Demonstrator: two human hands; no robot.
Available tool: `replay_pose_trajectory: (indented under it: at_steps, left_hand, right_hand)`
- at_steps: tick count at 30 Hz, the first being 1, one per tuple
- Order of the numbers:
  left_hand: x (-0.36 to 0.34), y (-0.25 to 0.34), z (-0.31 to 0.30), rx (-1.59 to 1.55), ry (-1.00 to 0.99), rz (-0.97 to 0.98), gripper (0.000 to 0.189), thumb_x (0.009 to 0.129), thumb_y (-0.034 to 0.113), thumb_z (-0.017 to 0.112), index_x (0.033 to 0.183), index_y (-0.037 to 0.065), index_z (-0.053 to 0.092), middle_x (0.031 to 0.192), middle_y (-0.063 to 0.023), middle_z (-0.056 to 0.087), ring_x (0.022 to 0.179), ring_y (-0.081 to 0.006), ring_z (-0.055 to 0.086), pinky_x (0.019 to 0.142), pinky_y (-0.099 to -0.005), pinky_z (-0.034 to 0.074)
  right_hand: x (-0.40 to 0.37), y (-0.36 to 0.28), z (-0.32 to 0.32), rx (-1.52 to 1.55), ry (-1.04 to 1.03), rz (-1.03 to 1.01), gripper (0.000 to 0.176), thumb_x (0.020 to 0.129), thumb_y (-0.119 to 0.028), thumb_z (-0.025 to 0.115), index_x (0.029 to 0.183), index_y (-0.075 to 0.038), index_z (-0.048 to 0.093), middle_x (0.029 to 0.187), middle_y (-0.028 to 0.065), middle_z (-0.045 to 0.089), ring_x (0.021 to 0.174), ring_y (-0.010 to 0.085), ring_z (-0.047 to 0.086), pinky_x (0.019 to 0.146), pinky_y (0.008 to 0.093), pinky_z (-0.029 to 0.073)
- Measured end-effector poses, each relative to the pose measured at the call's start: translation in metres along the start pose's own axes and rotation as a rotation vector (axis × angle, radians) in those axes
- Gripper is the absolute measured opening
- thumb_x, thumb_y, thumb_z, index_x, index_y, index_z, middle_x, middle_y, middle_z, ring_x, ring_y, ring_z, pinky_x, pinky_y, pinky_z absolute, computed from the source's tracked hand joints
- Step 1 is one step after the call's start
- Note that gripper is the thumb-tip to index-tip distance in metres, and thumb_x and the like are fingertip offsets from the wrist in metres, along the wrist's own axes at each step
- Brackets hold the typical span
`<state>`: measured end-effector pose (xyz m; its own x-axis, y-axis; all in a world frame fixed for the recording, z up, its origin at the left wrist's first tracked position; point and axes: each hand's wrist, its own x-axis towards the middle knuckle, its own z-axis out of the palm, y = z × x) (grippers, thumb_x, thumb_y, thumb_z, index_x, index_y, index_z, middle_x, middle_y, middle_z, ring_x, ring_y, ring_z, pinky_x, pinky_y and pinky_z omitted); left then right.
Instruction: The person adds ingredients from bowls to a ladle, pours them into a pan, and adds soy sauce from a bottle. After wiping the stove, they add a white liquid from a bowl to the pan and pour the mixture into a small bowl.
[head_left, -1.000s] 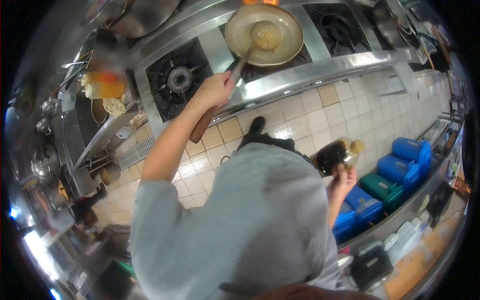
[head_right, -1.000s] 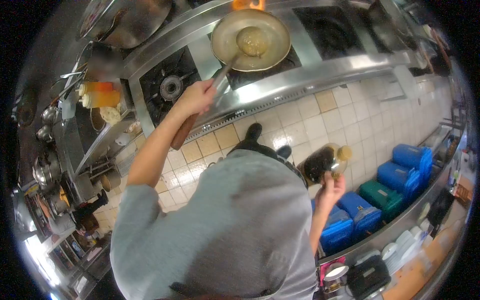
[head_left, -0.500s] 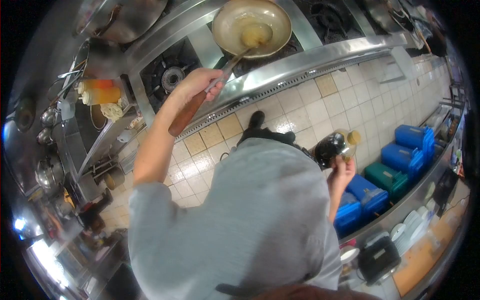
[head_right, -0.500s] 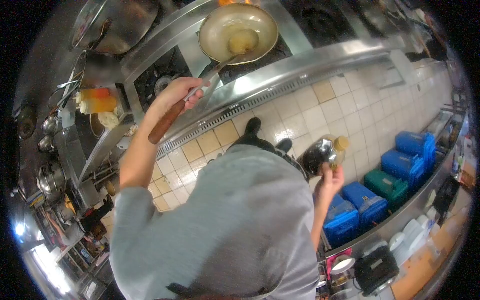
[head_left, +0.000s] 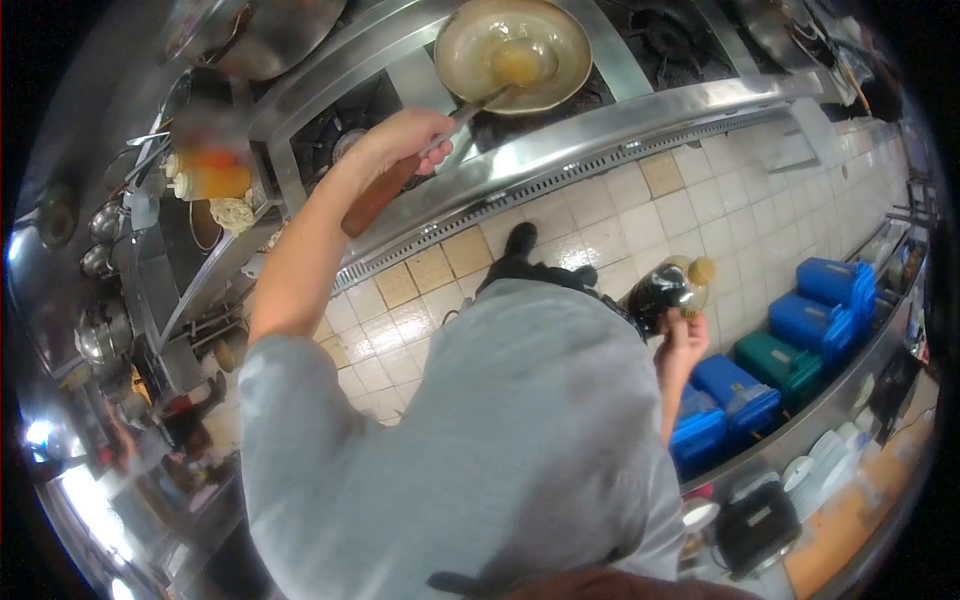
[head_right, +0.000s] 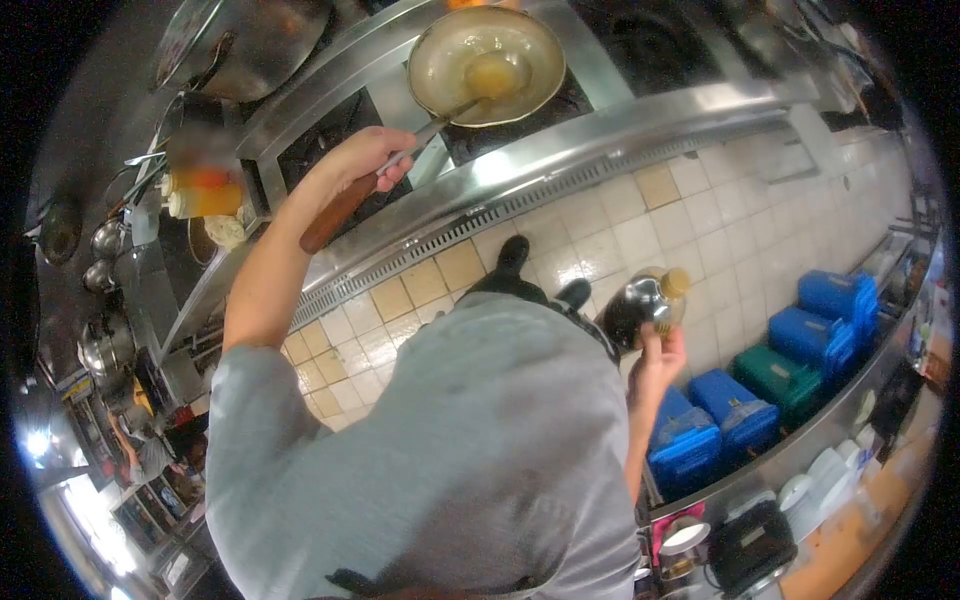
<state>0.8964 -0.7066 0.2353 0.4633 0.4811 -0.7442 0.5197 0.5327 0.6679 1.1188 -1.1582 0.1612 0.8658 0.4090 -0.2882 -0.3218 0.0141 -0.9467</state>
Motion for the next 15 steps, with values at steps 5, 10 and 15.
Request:
replay_pose_trajectory:
  at_steps: [5,10,15]
  left_hand:
    - [-0.005,0.001,-0.020,-0.015,-0.042,-0.074,0.019,0.100,0.022,0.056,0.097,0.004,0.059,0.072,-0.0015,0.057,0.051,-0.0085,0.049,0.040,-0.0248,0.039]
    - [0.004,-0.005,0.007,0.513,0.116,0.094,0.022,0.100,0.023,0.056,0.107,0.003,0.060,0.070,-0.0052,0.060,0.055,-0.0146,0.058,0.043,-0.0310,0.046]
    - [-0.018,-0.031,0.016,1.397,0.497,0.470,0.037,0.095,0.017,0.058,0.130,0.006,0.049,0.081,-0.0238,0.068,0.081,-0.0441,0.069,0.070,-0.0559,0.055]
  right_hand:
    - [-0.001,0.000,0.001,0.033,0.003,0.006,0.008,0.088,-0.001,0.066,0.094,0.000,0.061,0.077,0.0032,0.058,0.065,0.0109,0.049,0.059,0.0253,0.039]
    - [-0.004,0.001,0.001,-0.014,0.016,0.008,0.009,0.088,-0.001,0.067,0.094,-0.001,0.062,0.078,0.0032,0.061,0.065,0.0103,0.051,0.060,0.0244,0.039]
    - [-0.006,0.009,-0.010,-0.028,-0.048,0.016,0.016,0.088,-0.003,0.069,0.103,0.000,0.065,0.086,0.0016,0.063,0.072,0.0084,0.052,0.064,0.0232,0.040]
